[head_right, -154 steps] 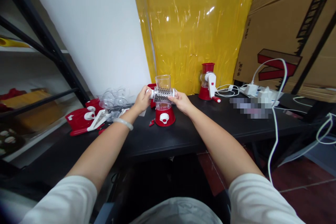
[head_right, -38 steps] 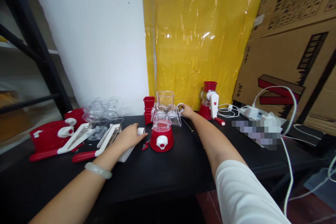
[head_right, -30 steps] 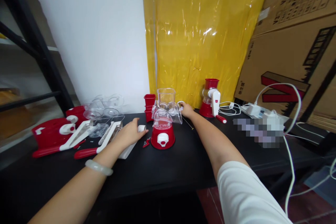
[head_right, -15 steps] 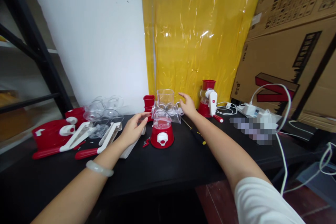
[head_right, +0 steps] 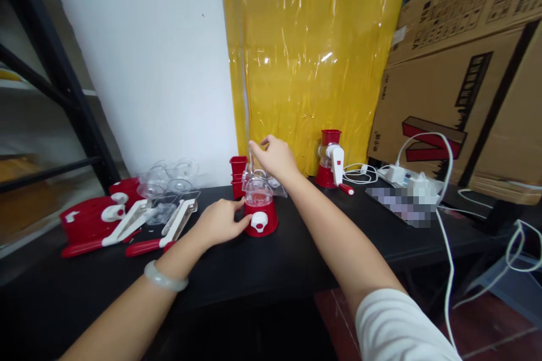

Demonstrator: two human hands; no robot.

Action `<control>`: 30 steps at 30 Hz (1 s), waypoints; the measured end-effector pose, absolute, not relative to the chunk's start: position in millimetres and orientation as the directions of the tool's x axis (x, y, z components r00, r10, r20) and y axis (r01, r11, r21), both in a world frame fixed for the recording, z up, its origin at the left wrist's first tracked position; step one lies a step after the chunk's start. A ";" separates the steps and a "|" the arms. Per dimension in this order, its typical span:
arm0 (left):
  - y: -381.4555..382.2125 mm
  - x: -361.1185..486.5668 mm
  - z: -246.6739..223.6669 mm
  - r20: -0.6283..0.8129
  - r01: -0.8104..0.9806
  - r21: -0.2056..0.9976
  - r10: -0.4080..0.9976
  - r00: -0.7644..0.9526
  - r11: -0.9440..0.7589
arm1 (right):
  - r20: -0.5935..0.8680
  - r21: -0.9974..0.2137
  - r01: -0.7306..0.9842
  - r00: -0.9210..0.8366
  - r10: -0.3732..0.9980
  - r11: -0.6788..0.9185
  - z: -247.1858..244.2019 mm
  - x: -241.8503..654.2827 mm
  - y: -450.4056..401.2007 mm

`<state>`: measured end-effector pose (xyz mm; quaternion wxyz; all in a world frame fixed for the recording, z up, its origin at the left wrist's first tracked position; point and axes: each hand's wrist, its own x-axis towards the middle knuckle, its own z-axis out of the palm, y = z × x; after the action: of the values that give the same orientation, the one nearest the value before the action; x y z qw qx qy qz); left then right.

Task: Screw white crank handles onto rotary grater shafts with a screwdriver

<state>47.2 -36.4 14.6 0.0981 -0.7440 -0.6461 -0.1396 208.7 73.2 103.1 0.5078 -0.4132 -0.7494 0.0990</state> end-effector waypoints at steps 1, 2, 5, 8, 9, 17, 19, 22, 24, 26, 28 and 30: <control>-36.8 47.5 14.8 0.326 0.986 0.050 0.936 0.132 -0.156 | 0.670 -0.564 0.536 -0.148 0.728 0.628 102.5 208.8 72.0; -36.9 47.5 15.0 0.316 0.983 0.075 0.939 0.139 -0.170 | 0.666 -0.559 0.547 -0.151 0.730 0.623 102.1 209.7 70.9; -36.0 47.3 15.8 0.290 0.968 0.171 0.948 0.129 -0.184 | 0.656 -0.540 0.579 -0.166 0.736 0.611 103.6 214.1 67.9; -32.4 47.8 14.5 0.287 0.958 0.244 0.955 0.078 -0.152 | 0.639 -0.514 0.597 -0.212 0.739 0.616 107.8 216.4 66.3; -30.6 48.0 13.3 0.291 0.953 0.266 0.955 0.063 -0.144 | 0.635 -0.511 0.599 -0.221 0.741 0.617 109.1 216.5 66.3; -17.0 44.8 3.7 0.324 0.949 0.283 0.945 0.042 -0.139 | 0.662 -0.561 0.461 -0.248 0.707 0.687 107.3 213.7 83.9; -16.1 43.8 3.5 0.324 0.948 0.287 0.945 0.039 -0.137 | 0.665 -0.580 0.404 -0.267 0.697 0.708 106.1 214.3 90.6; -15.9 43.3 3.7 0.319 0.949 0.293 0.948 0.016 -0.114 | 0.644 -0.621 0.292 -0.339 0.686 0.727 105.6 217.7 98.6; -16.2 43.3 3.8 0.322 0.950 0.289 0.947 0.018 -0.116 | 0.618 -0.663 0.168 -0.427 0.660 0.730 105.3 221.0 102.6; -16.5 43.2 3.6 0.327 0.949 0.289 0.945 0.026 -0.127 | 0.590 -0.708 0.034 -0.521 0.618 0.705 104.0 223.8 105.9; -16.9 43.1 3.1 0.331 0.947 0.295 0.943 0.025 -0.129 | 0.557 -0.751 -0.048 -0.582 0.593 0.659 101.9 225.4 109.0; -17.2 42.9 2.6 0.333 0.947 0.298 0.943 0.015 -0.121 | 0.549 -0.770 -0.081 -0.589 0.593 0.633 99.5 225.9 112.1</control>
<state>42.9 -17.2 2.6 0.0044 -0.7125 -0.6630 -0.2295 225.9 112.1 99.5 0.4242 -0.1605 -0.7977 0.3974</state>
